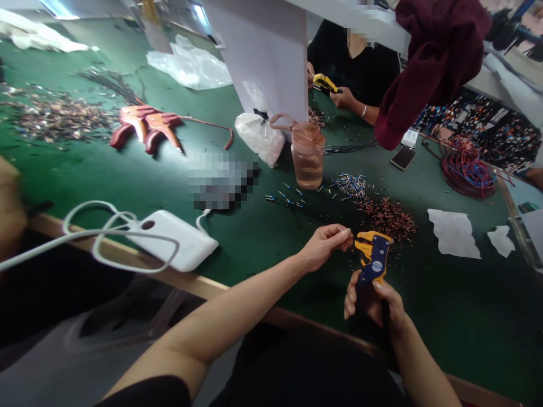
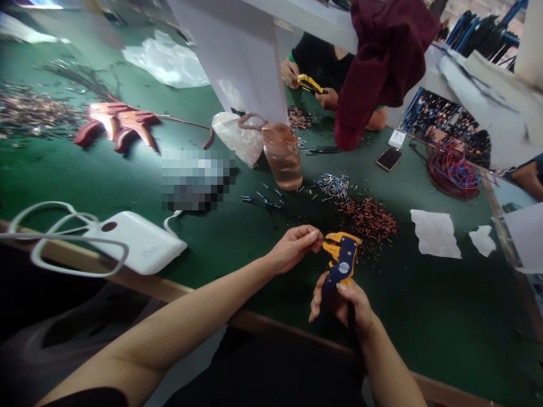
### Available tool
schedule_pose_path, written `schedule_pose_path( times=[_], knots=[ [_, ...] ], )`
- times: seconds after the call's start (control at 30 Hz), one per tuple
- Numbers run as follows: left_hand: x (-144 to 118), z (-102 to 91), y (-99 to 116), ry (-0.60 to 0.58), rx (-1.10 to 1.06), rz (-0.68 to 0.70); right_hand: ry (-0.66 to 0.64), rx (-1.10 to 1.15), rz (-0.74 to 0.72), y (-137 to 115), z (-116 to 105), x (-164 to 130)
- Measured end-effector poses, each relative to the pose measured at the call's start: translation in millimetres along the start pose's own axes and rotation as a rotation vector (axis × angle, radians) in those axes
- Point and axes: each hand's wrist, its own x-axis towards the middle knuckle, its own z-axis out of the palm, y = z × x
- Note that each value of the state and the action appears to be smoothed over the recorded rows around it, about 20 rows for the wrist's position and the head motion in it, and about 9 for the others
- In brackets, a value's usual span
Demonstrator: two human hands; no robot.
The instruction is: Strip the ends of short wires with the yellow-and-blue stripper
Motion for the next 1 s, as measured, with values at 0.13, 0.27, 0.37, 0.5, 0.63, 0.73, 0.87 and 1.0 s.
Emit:
schedule_pose_path(
  times=[0.13,0.27,0.37,0.5,0.63,0.73,0.87,1.0],
  knots=[
    [0,0.5,0,0.008,0.008,0.006,0.031,-0.015,0.006,2,0,-1],
    [0,0.3,0,0.009,0.023,0.006,0.077,-0.018,0.0,4,1,-3],
    [0,0.4,0,-0.006,0.044,0.052,0.087,-0.033,-0.015,5,2,-4],
    [1,0.4,-1,0.042,0.096,0.092,0.138,-0.032,-0.065,7,-1,-2],
    [4,-1.0,-4,0.123,0.131,0.082,0.185,-0.069,-0.109,8,-2,4],
    [6,-2.6,-3,0.187,0.108,0.105,0.258,-0.149,-0.238,6,-2,7],
    [6,-2.1,-2,0.226,0.089,0.116,0.363,-0.263,-0.347,4,-5,7],
    [3,2.8,-7,0.19,0.122,0.079,0.419,-0.374,-0.356,5,-7,8]
  ],
)
